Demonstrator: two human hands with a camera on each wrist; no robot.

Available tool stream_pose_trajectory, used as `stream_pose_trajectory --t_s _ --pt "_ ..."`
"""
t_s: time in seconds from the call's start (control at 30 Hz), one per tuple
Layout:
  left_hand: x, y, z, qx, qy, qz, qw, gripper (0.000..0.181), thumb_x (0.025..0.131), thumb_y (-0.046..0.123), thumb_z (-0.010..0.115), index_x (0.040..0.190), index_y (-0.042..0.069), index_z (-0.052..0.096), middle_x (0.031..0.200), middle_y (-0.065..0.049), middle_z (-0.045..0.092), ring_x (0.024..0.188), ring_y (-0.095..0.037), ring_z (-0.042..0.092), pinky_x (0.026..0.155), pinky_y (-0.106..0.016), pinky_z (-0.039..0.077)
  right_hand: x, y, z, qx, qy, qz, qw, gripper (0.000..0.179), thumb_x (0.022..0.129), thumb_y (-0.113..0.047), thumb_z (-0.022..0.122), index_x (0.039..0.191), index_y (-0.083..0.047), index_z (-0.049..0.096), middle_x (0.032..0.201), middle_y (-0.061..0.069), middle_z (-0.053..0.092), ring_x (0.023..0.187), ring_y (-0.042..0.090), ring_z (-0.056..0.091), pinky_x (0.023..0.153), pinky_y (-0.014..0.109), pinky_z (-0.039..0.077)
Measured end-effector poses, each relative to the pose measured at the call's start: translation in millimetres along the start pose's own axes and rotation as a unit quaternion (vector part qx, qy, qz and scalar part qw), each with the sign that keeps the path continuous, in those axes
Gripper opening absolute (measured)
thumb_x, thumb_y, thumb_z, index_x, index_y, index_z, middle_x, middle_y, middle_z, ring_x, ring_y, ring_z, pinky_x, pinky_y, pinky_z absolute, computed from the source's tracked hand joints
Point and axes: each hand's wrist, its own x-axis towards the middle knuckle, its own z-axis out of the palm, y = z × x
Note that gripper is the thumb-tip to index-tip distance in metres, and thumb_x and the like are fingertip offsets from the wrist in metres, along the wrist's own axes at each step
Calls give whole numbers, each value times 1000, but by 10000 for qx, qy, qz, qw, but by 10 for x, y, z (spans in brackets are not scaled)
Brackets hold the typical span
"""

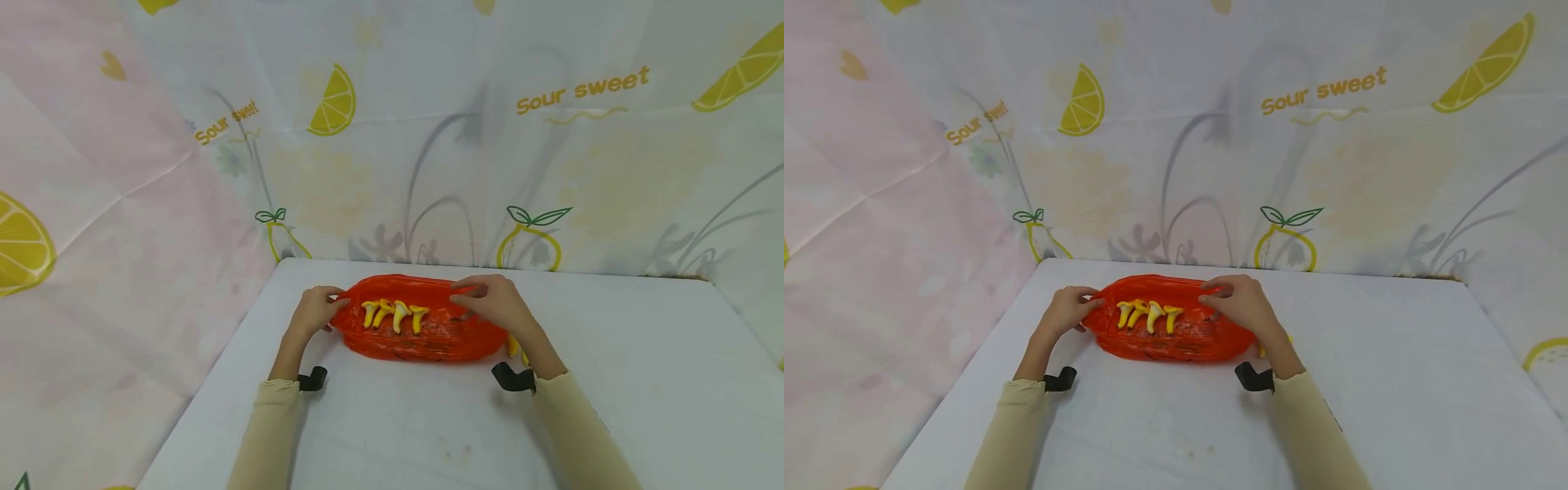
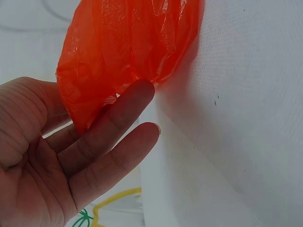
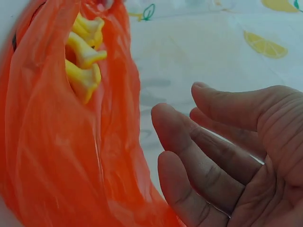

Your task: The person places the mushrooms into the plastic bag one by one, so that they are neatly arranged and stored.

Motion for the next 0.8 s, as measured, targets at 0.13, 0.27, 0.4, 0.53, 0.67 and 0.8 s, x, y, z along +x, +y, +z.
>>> stream_pose_trajectory --t_s 0.13,0.27,0.4,0.53,0.67,0.8 --pt "1 -6 4 -24 -21 -42 10000 36 95 21 67 125 2 66 109 -20 68 62 -19 64 52 -31 57 -60 55 -122 102 -70 82 9999 43 90 -31 73 123 -4 67 102 15 72 79 24 72 69 36 60" --pt "2 -15 8 -37 -42 -72 10000 35 95 22 67 125 2 66 110 -20 68 63 -20 65 52 -31 57 -125 111 -249 149 -109 167 9997 43 90 -30 73 123 -3 67 103 14 72 79 23 72 70 36 60" --pt "5 -22 9 -16 -41 -66 10000 35 96 22 67 125 2 66 110 -20 68 63 -20 65 52 -31 57 -190 164 -378 141 -125 175 9997 44 90 -30 73 124 -1 66 104 16 72 77 23 72 67 37 60" --pt "11 -25 7 3 -41 -50 10000 35 96 21 67 125 2 66 109 -20 68 63 -19 64 52 -30 57 -271 203 -500 80 -162 209 9996 48 90 -33 73 125 0 65 103 16 72 75 24 71 66 40 60" --pt "17 -24 5 10 -39 -22 10000 35 95 21 67 125 2 66 109 -20 68 62 -19 65 51 -31 57 -358 262 -600 -22 -218 305 9993 50 90 -35 73 125 -1 65 101 15 73 76 27 71 66 40 60" --pt "18 -24 7 15 -51 -16 10000 35 96 21 67 125 1 66 109 -20 68 62 -19 65 51 -31 57 -426 350 -667 -69 -291 394 9988 49 90 -35 72 125 -1 64 100 14 73 79 29 71 67 40 60"
